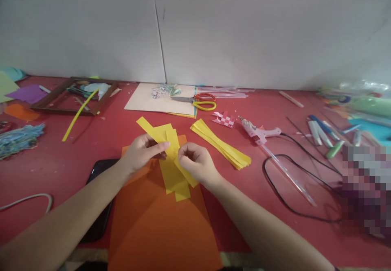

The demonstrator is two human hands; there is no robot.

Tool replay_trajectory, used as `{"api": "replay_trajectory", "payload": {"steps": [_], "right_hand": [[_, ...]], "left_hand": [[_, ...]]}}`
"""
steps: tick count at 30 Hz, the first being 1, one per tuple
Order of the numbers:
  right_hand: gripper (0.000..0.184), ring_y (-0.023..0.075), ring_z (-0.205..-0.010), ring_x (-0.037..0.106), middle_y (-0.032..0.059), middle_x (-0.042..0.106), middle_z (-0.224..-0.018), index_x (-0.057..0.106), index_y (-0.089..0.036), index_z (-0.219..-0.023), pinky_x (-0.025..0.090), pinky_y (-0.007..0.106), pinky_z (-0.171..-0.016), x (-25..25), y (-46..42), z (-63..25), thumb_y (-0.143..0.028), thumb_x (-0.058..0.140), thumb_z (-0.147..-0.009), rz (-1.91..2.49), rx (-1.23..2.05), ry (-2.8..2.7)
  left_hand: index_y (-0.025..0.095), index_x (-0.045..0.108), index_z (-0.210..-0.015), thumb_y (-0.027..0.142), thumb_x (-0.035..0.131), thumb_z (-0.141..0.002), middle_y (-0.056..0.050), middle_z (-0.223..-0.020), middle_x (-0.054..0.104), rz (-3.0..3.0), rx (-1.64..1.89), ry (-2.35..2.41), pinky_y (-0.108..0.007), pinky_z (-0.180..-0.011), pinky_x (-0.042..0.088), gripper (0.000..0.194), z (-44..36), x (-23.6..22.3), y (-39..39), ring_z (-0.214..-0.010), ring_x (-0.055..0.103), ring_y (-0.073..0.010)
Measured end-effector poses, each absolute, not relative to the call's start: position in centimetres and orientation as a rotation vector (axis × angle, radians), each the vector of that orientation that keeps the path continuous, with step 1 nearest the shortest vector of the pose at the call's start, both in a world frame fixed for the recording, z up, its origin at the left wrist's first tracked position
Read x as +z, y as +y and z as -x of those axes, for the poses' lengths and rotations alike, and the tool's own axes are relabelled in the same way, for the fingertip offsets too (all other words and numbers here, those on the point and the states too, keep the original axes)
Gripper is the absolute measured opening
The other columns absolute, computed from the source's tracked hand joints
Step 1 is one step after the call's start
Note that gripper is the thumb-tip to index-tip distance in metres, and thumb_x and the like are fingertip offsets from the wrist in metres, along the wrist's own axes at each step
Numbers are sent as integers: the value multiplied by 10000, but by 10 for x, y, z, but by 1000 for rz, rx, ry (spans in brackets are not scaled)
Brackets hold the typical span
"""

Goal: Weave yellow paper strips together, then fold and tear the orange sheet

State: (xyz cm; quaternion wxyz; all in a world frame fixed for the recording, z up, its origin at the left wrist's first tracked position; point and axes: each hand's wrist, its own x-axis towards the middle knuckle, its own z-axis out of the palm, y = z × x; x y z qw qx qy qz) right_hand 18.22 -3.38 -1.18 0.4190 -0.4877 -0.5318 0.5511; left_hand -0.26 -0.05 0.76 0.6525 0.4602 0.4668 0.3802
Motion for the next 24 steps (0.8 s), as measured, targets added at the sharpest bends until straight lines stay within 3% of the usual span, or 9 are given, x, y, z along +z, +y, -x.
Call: {"api": "replay_trajectory", "payload": {"steps": [14,19,24], "right_hand": [[18,123,-523,557,-39,556,-570,573,-198,-658,413,258,-531,-14,-33,-184,-184,584,-659,1188,1454,-1227],[67,117,-512,531,-32,577,-544,580,-199,-627,426,256,-526,-17,-33,-186,-136,554,-631,1147,1453,-1163],[88,129,-534,549,-25,589,-559,577,-209,-662,456,259,-531,-21,-31,-187,-195,580,-749,1027,1417,-1034]], "left_hand": [[182,542,-770,455,809,-713,48,-634,533,-861,1312,1230,-203,-541,552,386,10,0,13,-592,591,-93],[203,434,-727,402,828,-685,83,-559,480,-646,1431,1235,-158,-457,449,443,14,4,18,-504,539,-65],[184,491,-791,358,852,-658,86,-593,490,-638,1070,1160,-135,-392,360,422,13,6,15,-459,498,-37]]}}
